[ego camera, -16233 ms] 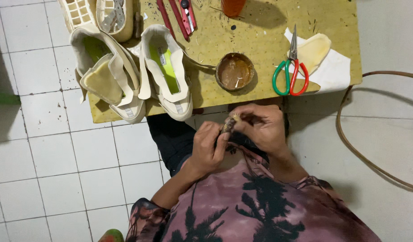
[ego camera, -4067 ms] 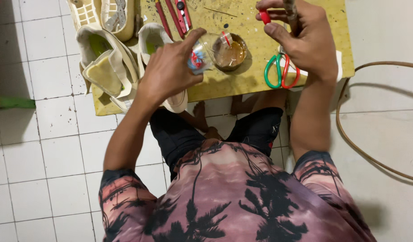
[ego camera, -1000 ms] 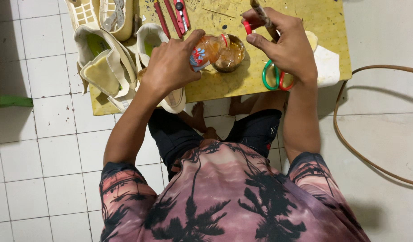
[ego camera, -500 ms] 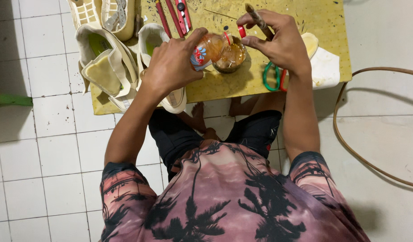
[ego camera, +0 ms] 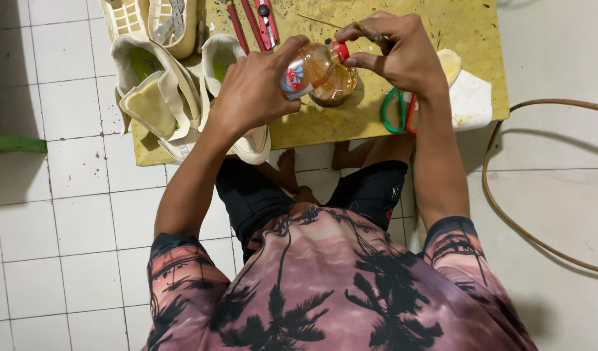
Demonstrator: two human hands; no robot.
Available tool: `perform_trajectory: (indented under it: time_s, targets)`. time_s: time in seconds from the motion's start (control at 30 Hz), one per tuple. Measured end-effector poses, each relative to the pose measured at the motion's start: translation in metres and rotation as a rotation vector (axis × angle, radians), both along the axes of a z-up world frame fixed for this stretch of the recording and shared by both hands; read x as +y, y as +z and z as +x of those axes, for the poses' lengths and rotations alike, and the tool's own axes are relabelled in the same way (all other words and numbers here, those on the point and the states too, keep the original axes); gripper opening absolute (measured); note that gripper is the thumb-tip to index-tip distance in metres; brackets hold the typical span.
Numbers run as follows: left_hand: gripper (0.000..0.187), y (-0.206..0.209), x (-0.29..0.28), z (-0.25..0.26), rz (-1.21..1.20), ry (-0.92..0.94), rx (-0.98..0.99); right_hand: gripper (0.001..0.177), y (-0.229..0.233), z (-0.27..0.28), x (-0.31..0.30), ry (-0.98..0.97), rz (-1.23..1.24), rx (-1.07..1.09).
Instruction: The person trims excess material from a white shoe using scissors, then applies a liquid substance to the shoe's interior with a brush. The person handles the shoe, scissors, and brush throughout the process.
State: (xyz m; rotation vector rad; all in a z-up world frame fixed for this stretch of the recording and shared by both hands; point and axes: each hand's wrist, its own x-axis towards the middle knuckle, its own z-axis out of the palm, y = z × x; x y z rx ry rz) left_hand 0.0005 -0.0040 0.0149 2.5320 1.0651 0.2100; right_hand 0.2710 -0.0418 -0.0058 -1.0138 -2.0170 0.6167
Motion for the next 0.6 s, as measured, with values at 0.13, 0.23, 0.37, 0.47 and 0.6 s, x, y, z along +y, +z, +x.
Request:
perform_trajectory:
  time_s: [0.13,0.23,0.37,0.47,0.6]
  targets:
    - [0.091,-0.013,0.007,0.002,0.036,-0.01,0.0,0.033,-0.003,0.005,0.008,-0.026,0.044,-0.059]
    - [0.091,-0.023,0.014,0.005,0.124,0.003,0.03,0.037,-0.009,0.006,0.016,-0.104,0.01,-0.212]
    - [0.093,-0.024,0.017,0.006,0.105,0.021,0.019,0.007,-0.014,0.004,0.022,-0.083,0.079,-0.338]
    - [0.093,-0.027,0.021,0.005,0.11,0.021,0.015,0.012,-0.013,0.001,0.021,-0.09,0.108,-0.319]
    - [0.089,-0.029,0.025,0.002,0.176,-0.011,-0.042,0.025,-0.008,-0.005,0.013,-0.065,-0.088,-0.043]
